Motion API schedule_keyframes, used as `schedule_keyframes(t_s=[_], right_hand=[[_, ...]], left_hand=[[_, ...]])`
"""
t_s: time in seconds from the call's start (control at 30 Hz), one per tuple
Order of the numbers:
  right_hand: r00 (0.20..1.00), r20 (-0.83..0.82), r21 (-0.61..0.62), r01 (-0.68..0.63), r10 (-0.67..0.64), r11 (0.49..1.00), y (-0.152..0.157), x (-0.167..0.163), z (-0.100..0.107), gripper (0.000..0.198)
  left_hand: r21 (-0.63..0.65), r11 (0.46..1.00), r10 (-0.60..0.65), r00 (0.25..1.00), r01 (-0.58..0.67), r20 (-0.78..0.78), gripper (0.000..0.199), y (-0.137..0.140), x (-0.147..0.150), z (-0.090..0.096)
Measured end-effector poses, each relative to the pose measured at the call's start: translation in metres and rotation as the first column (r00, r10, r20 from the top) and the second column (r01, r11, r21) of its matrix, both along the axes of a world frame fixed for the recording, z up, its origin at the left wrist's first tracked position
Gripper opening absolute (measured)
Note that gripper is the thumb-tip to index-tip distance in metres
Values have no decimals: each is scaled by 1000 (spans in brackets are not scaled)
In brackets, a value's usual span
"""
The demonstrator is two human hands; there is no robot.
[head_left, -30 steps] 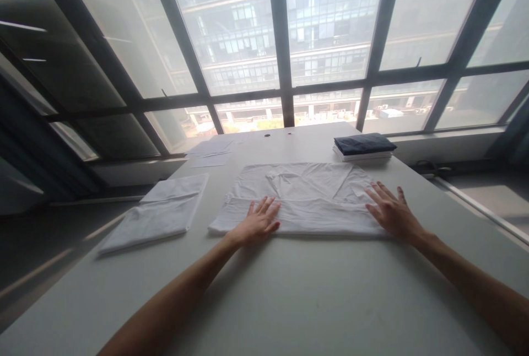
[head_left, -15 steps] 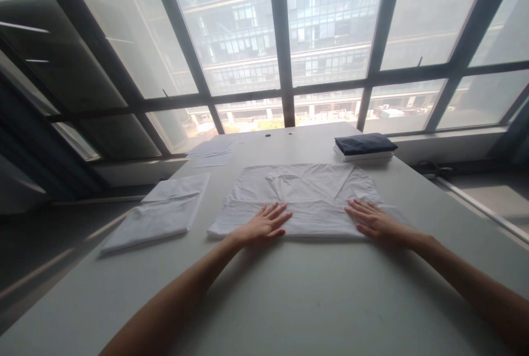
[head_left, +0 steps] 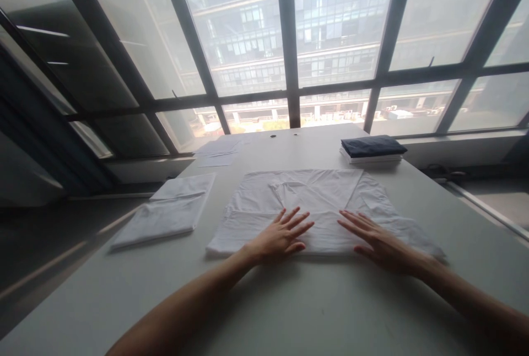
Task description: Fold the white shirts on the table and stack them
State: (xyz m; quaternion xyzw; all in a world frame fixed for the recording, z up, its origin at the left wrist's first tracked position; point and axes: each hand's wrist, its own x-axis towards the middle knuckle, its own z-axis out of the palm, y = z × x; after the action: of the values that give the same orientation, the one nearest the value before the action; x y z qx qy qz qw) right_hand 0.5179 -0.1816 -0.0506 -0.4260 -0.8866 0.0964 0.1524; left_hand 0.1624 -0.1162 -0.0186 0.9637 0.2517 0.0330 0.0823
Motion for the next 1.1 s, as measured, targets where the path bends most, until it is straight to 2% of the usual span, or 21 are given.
schedule_keyframes(t_s=[0.1, 0.2, 0.4, 0.57, 0.7, 0.97, 1.1], right_hand=[[983, 18, -46, -182, 183, 982, -5, -28, 2, 74], [968, 1, -76, -251, 252, 965, -7, -38, 3, 74], [971, -8, -77, -237, 238, 968, -7, -32, 1, 72], [989, 17, -68, -143, 145, 987, -8, -33, -2, 77], [984, 60, -112, -160, 168, 981, -6, -33, -2, 72], [986, 45, -104, -158, 163, 982, -3, -31, -7, 71], [990, 33, -77, -135, 138, 988, -3, -30, -13, 75]], left_hand=[[-32, 997, -75, 997, 74, -28, 67, -5, 6, -3], [-59, 994, -93, 995, 90, -47, 68, -9, 7, -4], [-61, 996, -72, 994, 67, -78, 69, -10, 8, -5], [-49, 998, -49, 998, 47, -43, 69, -11, 8, -7], [-30, 1000, -3, 1000, 3, -22, 70, -11, 7, -10], [-29, 1000, 6, 999, -8, -49, 67, -10, 8, -13], [9, 996, 84, 993, -84, -81, 68, -11, 10, -15]])
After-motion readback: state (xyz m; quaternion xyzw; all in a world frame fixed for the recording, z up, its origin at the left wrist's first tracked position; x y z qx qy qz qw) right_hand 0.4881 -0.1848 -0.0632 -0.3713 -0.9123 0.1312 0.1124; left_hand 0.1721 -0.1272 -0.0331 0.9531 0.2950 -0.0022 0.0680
